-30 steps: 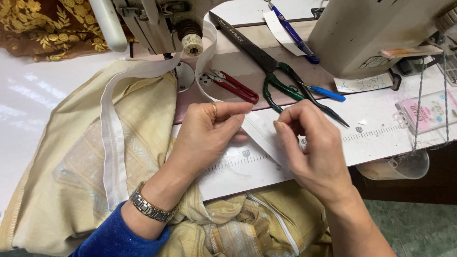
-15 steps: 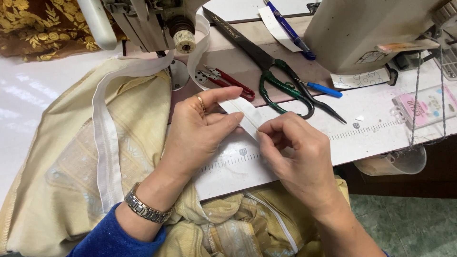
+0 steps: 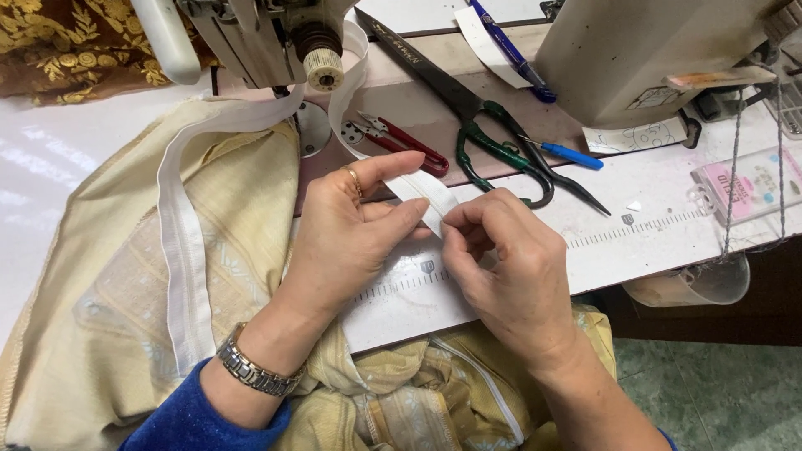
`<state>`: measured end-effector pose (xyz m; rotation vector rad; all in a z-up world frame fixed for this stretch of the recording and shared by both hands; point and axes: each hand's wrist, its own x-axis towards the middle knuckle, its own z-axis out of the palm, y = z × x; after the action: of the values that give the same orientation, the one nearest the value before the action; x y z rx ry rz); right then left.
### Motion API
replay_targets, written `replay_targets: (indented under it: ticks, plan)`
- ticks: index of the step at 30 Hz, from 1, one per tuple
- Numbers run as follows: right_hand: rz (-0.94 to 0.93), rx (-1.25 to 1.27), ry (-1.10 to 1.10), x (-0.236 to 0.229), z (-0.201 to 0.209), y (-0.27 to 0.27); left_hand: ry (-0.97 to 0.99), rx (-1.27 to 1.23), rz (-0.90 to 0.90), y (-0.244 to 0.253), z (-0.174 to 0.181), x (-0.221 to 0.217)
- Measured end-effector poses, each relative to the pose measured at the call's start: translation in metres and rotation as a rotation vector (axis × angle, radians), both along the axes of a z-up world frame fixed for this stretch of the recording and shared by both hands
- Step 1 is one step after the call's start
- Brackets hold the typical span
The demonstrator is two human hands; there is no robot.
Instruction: Measuring and aligning zipper tape segments against a guide on a sewing workbench.
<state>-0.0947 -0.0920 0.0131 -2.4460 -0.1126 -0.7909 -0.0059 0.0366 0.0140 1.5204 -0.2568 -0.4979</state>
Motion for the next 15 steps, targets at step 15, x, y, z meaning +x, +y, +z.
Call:
replay_targets:
  ticks: [15]
  plan:
    - [0.003,0.016,0.016,-0.0032,-0.0003,-0.0058,-0.013,0.045,0.011,0.0003,0.0004,0.0020]
